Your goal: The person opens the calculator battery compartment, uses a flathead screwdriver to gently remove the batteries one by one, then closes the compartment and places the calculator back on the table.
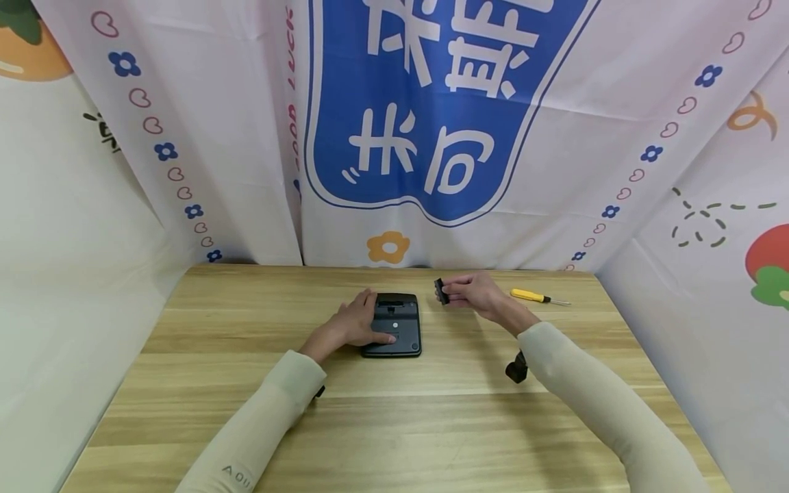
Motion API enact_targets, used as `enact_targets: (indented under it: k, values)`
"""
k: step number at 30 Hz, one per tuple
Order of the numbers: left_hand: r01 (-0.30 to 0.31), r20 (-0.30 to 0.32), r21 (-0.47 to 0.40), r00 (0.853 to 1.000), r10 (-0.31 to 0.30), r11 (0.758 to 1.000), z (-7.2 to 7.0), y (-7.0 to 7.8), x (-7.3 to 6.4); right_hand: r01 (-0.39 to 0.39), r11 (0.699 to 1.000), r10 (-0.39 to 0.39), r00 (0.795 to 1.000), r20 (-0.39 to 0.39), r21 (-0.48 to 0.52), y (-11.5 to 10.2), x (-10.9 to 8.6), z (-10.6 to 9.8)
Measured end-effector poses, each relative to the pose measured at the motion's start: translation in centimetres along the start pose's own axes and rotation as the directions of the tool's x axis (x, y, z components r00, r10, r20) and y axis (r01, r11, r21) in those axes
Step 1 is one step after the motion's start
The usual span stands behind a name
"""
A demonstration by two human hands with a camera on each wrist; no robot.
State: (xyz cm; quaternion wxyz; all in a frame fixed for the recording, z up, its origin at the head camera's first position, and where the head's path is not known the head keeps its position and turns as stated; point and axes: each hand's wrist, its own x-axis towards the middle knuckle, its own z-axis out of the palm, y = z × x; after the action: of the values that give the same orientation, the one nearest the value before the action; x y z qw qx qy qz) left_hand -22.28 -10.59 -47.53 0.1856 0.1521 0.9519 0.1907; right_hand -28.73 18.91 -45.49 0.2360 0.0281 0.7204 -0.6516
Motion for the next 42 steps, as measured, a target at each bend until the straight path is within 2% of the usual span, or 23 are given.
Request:
enact_targets:
  k: [11, 23, 34, 42]
  values:
    - [-0.005, 0.0, -0.004, 1.0, 0.005, 1.0, -0.1, 0.0, -0.1, -0.005, 1.0, 0.003, 0.998, 0.061, 0.029, -0.2, 0.0, 1.1]
    - [-0.005, 0.007, -0.01, 1.0, 0.005, 1.0, -0.3, 0.0, -0.1, 0.011, 1.0, -0.013, 0.995, 0.103, 0.013, -0.6, -0.3, 2.2]
    - [-0.005, 0.004, -0.015, 1.0, 0.005, 1.0, -0.3, 0.0, -0.1, 0.035, 0.998, -0.03, 0.995, 0.095, -0.052, -1.0, -0.3, 3.3]
    - [-0.002, 0.001, -0.004, 1.0, 0.002, 1.0, -0.1, 0.0, 0.0, 0.077, 0.991, -0.064, 0.991, 0.116, -0.107, -1.2, -0.3, 3.8]
